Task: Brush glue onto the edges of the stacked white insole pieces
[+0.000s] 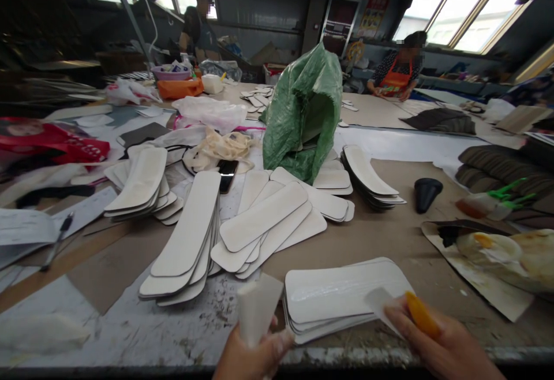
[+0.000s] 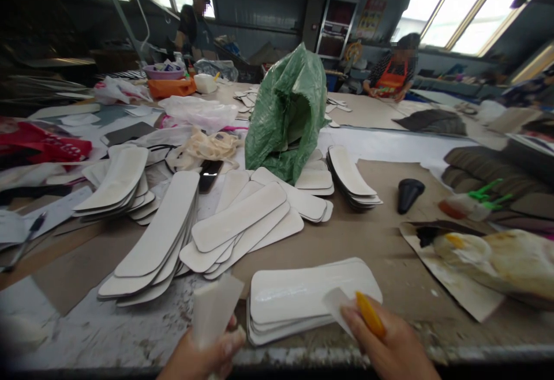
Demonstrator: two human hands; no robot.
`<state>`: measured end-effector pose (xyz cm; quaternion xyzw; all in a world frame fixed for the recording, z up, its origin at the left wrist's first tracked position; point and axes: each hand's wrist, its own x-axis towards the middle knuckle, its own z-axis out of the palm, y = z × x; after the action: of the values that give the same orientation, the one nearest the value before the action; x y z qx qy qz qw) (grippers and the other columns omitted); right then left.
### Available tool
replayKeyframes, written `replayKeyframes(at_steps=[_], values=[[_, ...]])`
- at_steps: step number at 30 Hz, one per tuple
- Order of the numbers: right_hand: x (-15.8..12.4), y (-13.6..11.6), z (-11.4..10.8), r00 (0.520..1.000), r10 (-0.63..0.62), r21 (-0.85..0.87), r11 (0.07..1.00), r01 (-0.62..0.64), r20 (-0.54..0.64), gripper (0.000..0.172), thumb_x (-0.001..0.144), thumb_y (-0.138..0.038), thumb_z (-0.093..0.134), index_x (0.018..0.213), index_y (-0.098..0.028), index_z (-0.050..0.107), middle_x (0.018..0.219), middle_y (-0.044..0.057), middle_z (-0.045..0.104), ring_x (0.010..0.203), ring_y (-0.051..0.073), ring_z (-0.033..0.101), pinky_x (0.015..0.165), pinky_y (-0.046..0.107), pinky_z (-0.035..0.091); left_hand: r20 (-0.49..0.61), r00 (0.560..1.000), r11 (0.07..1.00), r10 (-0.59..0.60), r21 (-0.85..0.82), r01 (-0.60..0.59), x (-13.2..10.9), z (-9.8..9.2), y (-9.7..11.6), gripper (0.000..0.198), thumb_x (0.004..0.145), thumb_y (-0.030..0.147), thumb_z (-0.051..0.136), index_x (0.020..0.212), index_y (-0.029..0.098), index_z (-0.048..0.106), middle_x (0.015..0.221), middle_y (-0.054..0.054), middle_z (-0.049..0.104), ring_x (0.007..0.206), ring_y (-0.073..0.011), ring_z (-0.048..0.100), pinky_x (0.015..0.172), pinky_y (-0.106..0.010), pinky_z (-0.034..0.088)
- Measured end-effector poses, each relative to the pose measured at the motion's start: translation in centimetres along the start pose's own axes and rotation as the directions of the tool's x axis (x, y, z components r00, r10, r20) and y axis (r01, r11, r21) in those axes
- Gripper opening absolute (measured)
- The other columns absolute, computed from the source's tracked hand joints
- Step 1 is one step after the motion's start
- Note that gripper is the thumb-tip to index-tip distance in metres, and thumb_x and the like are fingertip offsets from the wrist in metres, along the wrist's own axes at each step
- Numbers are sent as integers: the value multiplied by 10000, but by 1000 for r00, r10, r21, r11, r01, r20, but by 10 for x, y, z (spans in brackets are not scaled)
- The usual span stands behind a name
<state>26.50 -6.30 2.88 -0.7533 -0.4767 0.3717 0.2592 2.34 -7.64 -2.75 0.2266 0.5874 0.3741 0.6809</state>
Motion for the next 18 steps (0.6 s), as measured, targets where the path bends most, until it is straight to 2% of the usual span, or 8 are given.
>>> replayKeyframes(at_steps=[1, 3, 5, 7, 9, 12, 18], values=[[5, -1, -2, 994, -75, -158, 984, 86, 75, 290, 697, -465, 516, 557, -212, 491, 489, -20, 457, 486, 143, 432, 505, 273, 322, -22, 1000, 1000, 9, -26, -10, 3, 1, 8, 596, 423, 505, 753, 813, 129, 506, 395, 85, 422, 373, -72, 352, 409, -206, 272], [13, -12, 3, 941, -148, -296, 924, 241, 303, 267, 730, -414, 471, 558, -211, 489, 538, -5, 513, 531, 154, 459, 534, 265, 323, -15, 1000, 999, 25, -39, -25, 9, 4, 21, 627, 484, 492, 728, 906, 100, 480, 386, 86, 424, 384, -69, 342, 423, -199, 255], [21, -30, 14, 850, -158, -275, 903, 330, 503, 236, 744, -357, 459, 573, -200, 499, 571, -11, 532, 539, 137, 451, 514, 238, 308, 34, 999, 999, 39, 1, -40, 15, 7, 30, 548, 542, 435, 708, 905, 84, 495, 390, 72, 441, 422, -76, 363, 452, -197, 260], [28, -49, 27, 779, -144, -241, 903, 356, 611, 200, 729, -314, 478, 582, -187, 525, 563, -27, 515, 519, 112, 426, 477, 214, 286, 98, 995, 998, 37, 40, -41, 20, 9, 33, 443, 554, 404, 698, 825, 100, 522, 404, 59, 455, 454, -86, 381, 469, -197, 267], [36, -62, 38, 761, -87, -286, 895, 343, 643, 175, 699, -303, 507, 588, -177, 557, 526, -40, 491, 487, 97, 410, 443, 202, 265, 148, 989, 998, 7, 66, -17, 26, 9, 32, 371, 535, 402, 701, 716, 128, 528, 412, 55, 457, 439, -86, 371, 449, -202, 253], [48, -69, 50, 767, -33, -376, 858, 351, 640, 154, 660, -311, 545, 611, -175, 597, 514, -37, 514, 474, 98, 432, 421, 202, 248, 171, 985, 993, -15, 119, -6, 34, 6, 28, 293, 554, 392, 680, 595, 156, 509, 395, 51, 451, 388, -80, 346, 417, -209, 222], [61, -71, 63, 779, -17, -461, 798, 388, 627, 144, 640, -305, 572, 643, -175, 637, 559, 6, 592, 490, 127, 493, 438, 226, 245, 151, 988, 981, -33, 193, 4, 39, 3, 26, 227, 588, 358, 634, 553, 178, 500, 366, 46, 454, 370, -88, 365, 413, -210, 227]])
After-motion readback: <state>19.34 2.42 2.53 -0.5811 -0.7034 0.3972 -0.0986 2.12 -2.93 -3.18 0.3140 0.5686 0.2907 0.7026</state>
